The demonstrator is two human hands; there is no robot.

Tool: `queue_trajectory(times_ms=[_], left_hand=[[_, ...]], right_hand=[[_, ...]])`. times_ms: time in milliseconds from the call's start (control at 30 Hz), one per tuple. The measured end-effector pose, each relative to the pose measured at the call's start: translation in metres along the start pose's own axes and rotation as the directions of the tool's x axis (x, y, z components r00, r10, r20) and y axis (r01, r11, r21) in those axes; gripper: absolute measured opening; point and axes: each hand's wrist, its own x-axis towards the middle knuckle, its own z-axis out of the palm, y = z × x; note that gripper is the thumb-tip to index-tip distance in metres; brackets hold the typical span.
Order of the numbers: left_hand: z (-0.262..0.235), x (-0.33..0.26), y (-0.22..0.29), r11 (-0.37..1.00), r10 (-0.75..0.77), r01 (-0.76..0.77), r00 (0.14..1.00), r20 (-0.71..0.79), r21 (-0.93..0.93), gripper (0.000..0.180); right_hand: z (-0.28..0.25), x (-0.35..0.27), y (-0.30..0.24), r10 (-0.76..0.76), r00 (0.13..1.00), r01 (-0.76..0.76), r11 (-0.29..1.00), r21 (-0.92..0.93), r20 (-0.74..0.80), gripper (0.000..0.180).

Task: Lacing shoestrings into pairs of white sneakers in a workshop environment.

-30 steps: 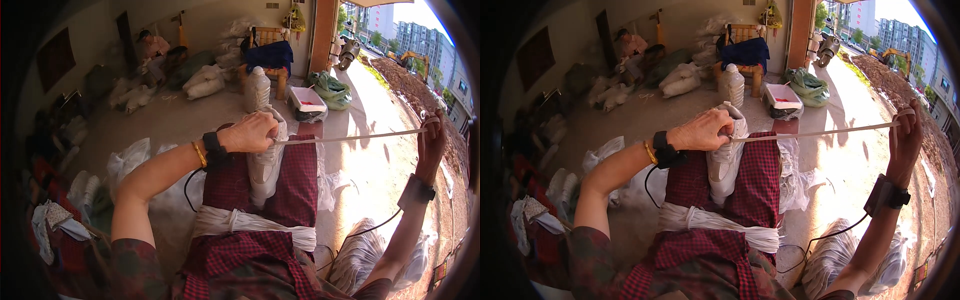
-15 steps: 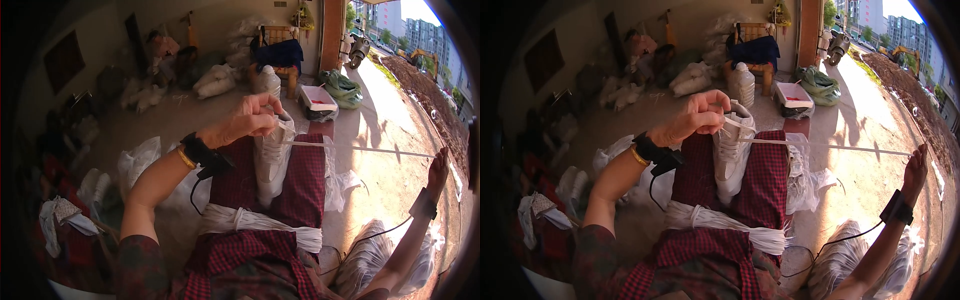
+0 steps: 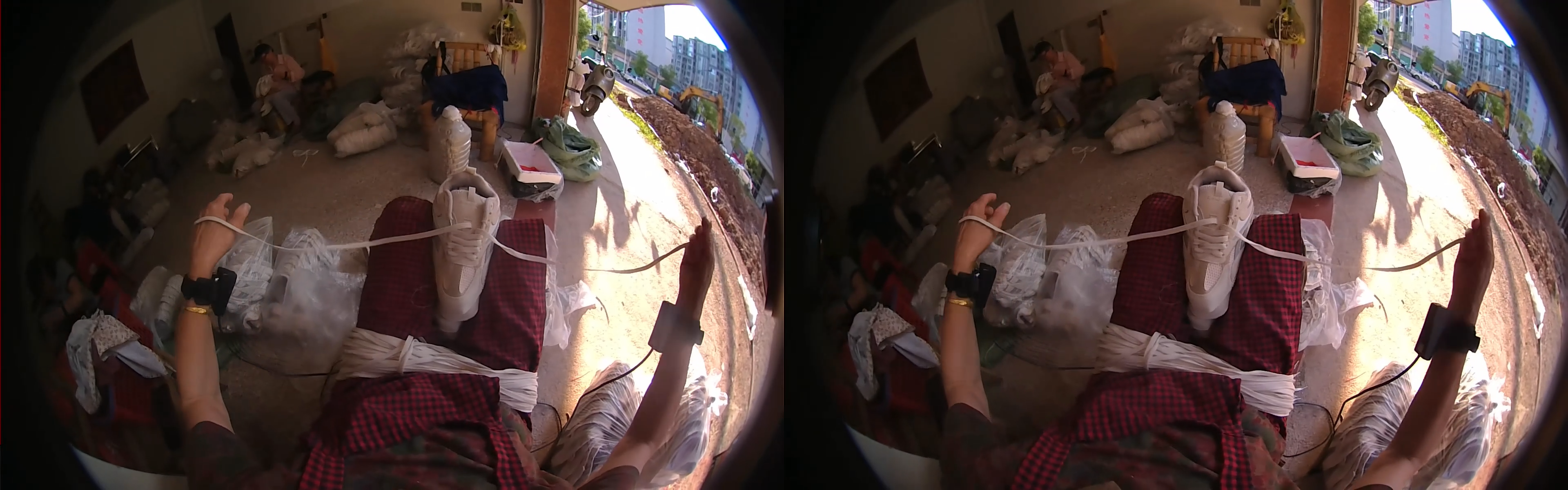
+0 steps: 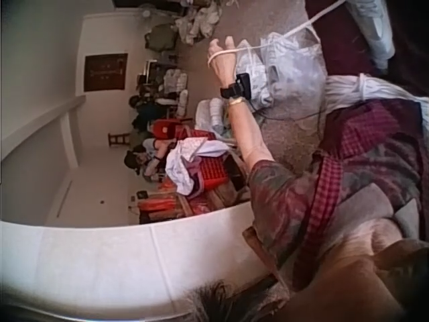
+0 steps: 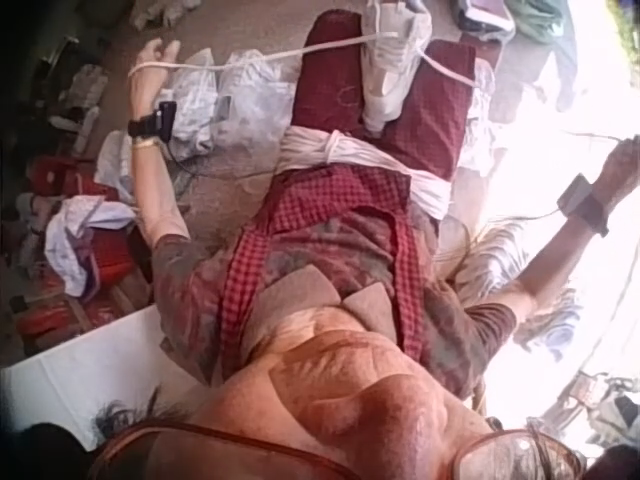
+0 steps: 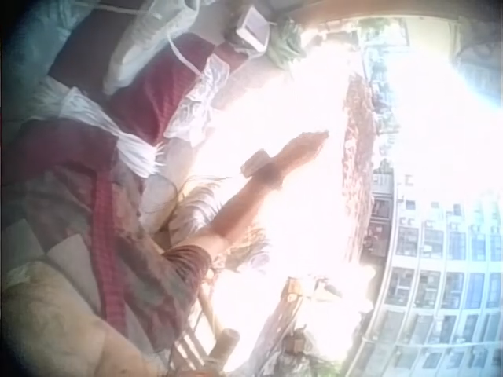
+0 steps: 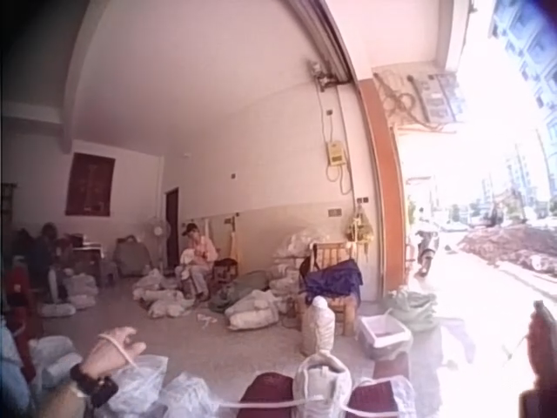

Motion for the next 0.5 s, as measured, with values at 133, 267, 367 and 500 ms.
queue_trajectory(times_ms=[133,267,367,500], left_hand=[[0.068,-0.002,0.033,0.919,0.224,-0.308,0.921,0.318,0.246,0.03],[0.172,-0.016,0.107,0.814,0.581,-0.491,0.684,0.44,-0.311,0.026],[0.223,-0.01,0.126,0.757,0.653,-0.569,0.631,0.418,-0.322,0.03],[0.254,-0.005,0.129,0.68,0.667,-0.725,0.553,0.499,-0.106,0.032]], right_hand=[[0.151,-0.127,-0.044,0.265,0.763,-0.003,0.913,-0.407,0.589,0.022],[0.236,-0.189,-0.035,0.113,0.418,0.418,0.857,-0.301,0.901,0.015],[0.27,-0.204,-0.015,0.114,0.276,0.569,0.781,-0.258,0.954,0.015],[0.272,-0.2,-0.002,0.111,0.18,0.69,0.694,-0.206,0.977,0.008]])
